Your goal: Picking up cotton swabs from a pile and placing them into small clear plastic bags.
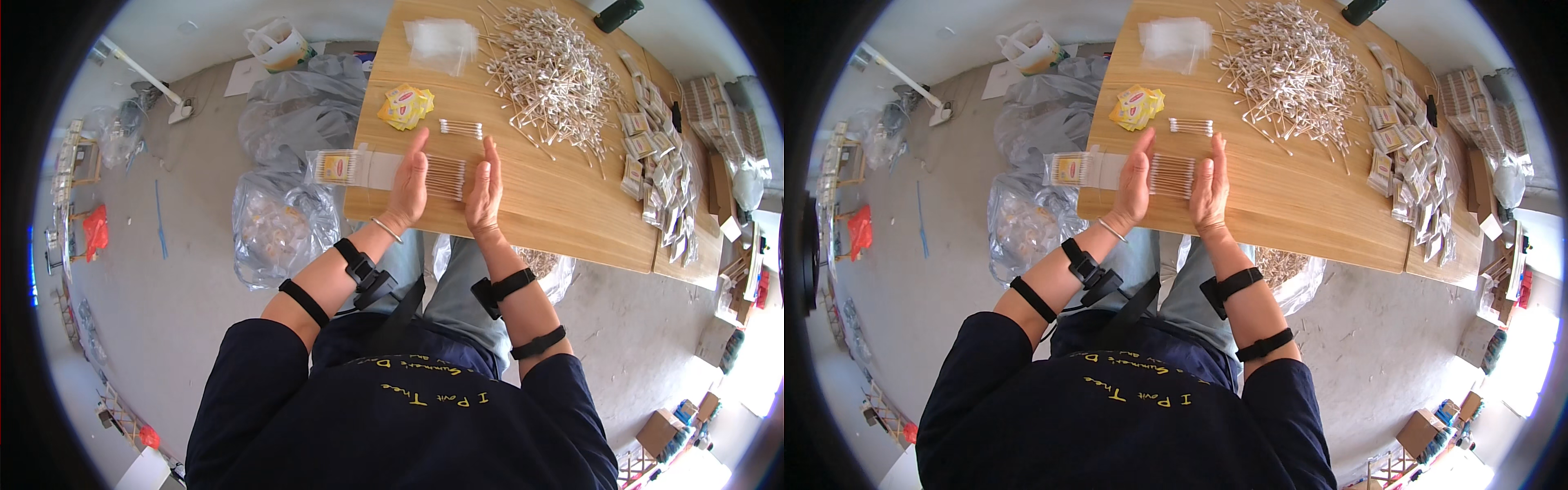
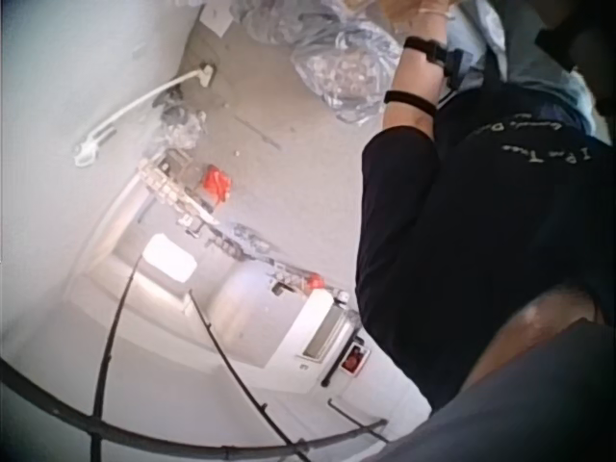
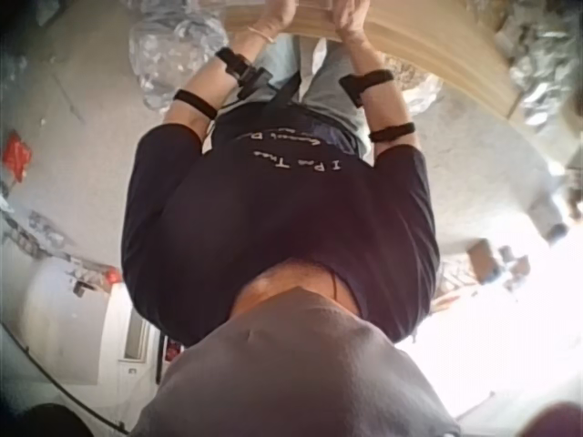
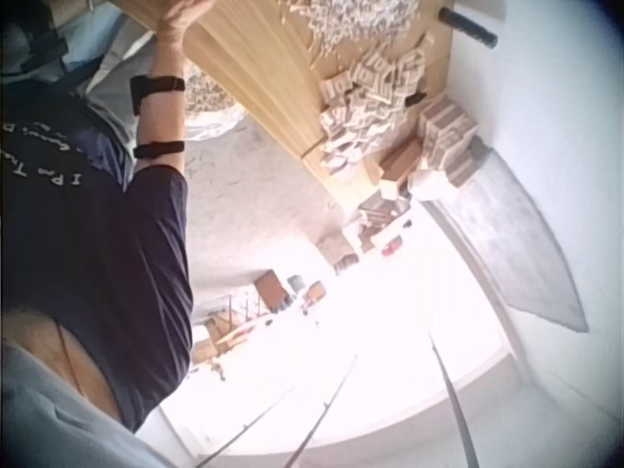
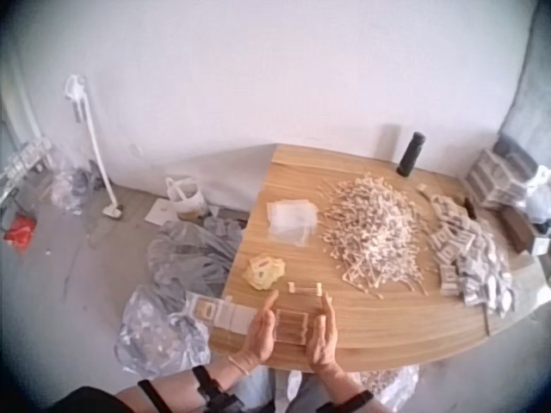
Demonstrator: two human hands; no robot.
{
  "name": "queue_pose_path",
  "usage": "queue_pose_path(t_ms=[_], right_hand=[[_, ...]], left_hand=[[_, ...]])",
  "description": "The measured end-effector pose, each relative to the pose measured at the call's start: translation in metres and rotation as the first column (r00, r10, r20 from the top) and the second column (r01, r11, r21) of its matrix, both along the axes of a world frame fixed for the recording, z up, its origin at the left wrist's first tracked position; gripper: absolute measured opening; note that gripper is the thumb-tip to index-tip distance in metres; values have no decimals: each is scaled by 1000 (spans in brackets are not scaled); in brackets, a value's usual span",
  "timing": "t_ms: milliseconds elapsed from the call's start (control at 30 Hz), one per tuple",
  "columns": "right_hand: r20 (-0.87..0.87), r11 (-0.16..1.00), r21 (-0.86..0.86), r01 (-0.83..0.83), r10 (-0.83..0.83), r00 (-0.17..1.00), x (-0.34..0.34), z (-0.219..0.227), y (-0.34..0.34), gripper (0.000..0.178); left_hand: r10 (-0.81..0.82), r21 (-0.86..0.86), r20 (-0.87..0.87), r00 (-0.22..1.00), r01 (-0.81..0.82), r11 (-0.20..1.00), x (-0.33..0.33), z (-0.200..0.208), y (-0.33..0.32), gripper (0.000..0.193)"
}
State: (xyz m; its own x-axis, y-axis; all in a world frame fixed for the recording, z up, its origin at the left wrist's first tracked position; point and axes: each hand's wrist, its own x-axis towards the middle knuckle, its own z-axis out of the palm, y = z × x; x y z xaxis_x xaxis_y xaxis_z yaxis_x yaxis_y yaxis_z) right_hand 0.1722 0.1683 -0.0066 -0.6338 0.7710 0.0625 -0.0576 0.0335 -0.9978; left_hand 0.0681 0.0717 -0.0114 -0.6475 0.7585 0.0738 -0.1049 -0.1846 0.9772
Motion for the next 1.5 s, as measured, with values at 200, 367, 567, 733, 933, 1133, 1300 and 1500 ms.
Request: queue_pose_path(t_ms=[200, 367, 567, 733, 933, 1133, 1300, 1500], right_hand=[[-50, 992, 121, 19, -13, 999, -10, -1, -5, 59], [324, 762, 621, -184, -36, 945, 1, 0, 3, 63], [755, 374, 630, -680, -93, 649, 6, 13, -9, 81], [714, 343, 672, -656, -64, 698, 13, 19, -4, 81], [646, 465, 683, -563, -25, 763, 18, 15, 4, 96], [510, 565, 713, -415, -13, 860, 20, 11, 21, 105], [439, 648, 682, -338, 7, 898, 20, 4, 25, 98], [681, 360, 692, -626, -37, 732, 26, 17, -1, 85]], left_hand=[[18, 16, -26, 999, -18, 1000, 2, -4, 4, 76], [47, 71, 103, 994, -55, 996, 2, 4, 4, 78], [20, 33, -19, 1000, -20, 999, -4, 1, 2, 76], [23, 11, -32, 999, -22, 1000, -8, 2, -2, 73], [-1, -20, -55, 998, 0, 1000, -6, 18, -4, 63], [-231, -289, -699, 677, 28, 957, -22, 21, -20, 91], [-277, -359, -687, 671, 17, 933, -15, 22, -13, 91], [-173, -227, -527, 832, 58, 972, -26, 9, -23, 73]])
